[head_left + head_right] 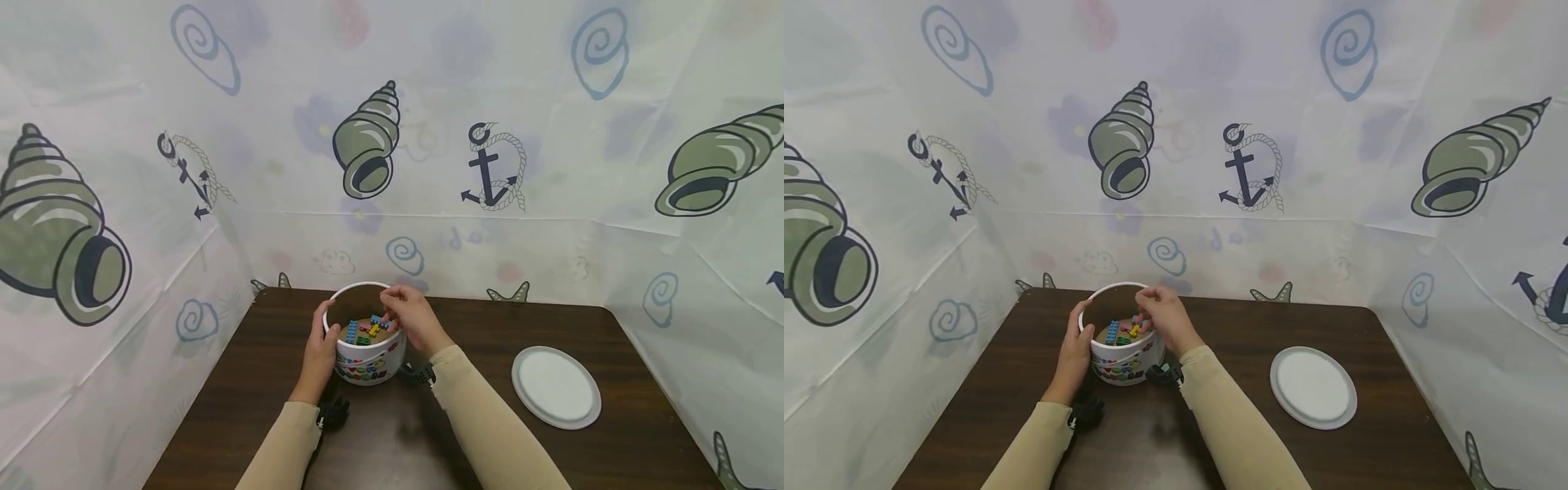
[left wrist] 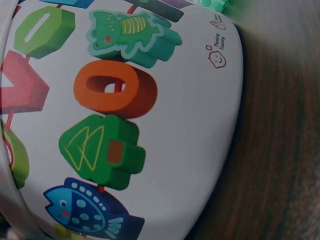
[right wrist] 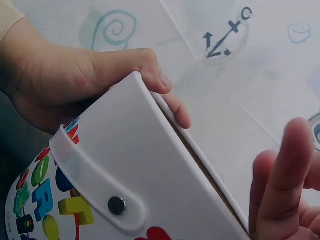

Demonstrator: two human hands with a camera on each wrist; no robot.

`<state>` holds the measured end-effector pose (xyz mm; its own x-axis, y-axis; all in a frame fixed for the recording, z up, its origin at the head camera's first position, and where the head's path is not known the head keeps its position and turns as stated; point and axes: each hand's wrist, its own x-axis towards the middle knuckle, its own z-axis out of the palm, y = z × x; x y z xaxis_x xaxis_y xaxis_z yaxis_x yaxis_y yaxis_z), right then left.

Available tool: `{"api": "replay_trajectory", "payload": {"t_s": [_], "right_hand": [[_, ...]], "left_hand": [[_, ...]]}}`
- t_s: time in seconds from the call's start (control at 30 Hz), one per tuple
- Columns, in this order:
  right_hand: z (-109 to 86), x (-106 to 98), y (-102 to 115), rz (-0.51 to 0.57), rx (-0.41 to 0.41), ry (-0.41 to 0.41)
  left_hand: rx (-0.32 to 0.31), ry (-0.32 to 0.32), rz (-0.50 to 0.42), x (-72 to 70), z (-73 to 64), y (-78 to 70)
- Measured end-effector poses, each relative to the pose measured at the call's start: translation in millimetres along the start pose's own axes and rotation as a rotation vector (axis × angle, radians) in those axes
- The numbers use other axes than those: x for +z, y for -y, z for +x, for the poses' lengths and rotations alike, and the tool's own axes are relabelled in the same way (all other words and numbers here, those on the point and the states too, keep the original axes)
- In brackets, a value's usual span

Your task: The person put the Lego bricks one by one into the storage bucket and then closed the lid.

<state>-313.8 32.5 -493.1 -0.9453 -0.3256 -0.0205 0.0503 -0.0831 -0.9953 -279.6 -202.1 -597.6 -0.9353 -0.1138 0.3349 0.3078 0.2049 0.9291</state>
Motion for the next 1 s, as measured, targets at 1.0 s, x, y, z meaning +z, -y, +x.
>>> {"api": "replay_trajectory", "payload": {"t_s": [1.0], "right_hand": [[-50.3,-56,-92,0.131,-0.043,-0.015]], "left_hand": [[-0.004,0.013,-0.003,-0.4,-1.8,-0.4]]}}
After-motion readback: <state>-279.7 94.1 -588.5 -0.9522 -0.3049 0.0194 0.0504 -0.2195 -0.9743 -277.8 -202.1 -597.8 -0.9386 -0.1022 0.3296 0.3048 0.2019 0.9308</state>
